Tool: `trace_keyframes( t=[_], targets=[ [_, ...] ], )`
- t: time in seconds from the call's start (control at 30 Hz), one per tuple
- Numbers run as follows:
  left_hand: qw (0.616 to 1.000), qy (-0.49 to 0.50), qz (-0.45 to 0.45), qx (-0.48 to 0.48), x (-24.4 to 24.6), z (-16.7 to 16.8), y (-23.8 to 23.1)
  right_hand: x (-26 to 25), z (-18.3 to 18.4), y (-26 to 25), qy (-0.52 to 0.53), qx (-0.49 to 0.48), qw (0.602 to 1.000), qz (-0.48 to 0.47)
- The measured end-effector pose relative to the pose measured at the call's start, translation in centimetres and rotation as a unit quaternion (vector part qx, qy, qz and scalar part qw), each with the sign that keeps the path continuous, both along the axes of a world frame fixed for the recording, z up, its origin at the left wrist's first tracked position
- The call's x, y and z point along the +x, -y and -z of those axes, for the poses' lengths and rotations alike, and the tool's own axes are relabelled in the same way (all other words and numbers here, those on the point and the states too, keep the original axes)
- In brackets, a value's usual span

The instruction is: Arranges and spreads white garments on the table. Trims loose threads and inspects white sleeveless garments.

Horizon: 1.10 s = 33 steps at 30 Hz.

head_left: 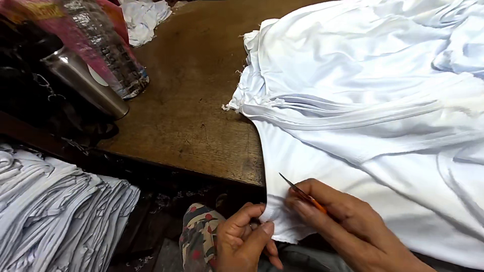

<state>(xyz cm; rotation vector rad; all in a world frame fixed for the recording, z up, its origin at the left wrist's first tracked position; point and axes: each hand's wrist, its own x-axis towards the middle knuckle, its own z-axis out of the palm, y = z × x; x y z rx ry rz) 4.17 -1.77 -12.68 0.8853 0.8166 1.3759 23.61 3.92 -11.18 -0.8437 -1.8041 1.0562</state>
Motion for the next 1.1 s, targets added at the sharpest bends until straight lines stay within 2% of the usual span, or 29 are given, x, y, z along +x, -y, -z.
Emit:
trace_keyframes(
  t=[0.07,0.13,0.23,0.6,0.8,1.1],
  targets=[
    [1.0,0.024,0.008,-0.007,0.0,-0.2,0.0,1.7,-0.1,0.3,0.095,0.065,0.992,0.041],
    [0.999,0.048,0.015,-0.012,0.0,-0.3,-0.1,3.1,-0.1,0.9,0.185,0.145,0.969,0.078],
    [0.997,0.072,0.027,-0.016,0.2,-0.7,-0.1,3.9,-0.2,1.8,0.256,0.184,0.945,0.09],
    [0.998,0.05,0.009,-0.021,0.7,-1.6,0.3,2.1,0.1,1.7,0.272,0.258,0.917,0.139],
    [1.0,0.023,-0.005,-0.006,0.6,-1.2,0.3,1.6,0.0,1.9,0.279,0.264,0.911,0.15],
    [0.998,0.052,0.015,-0.032,0.5,-1.2,0.3,1.4,0.2,2.3,0.287,0.259,0.909,0.157]
  ],
)
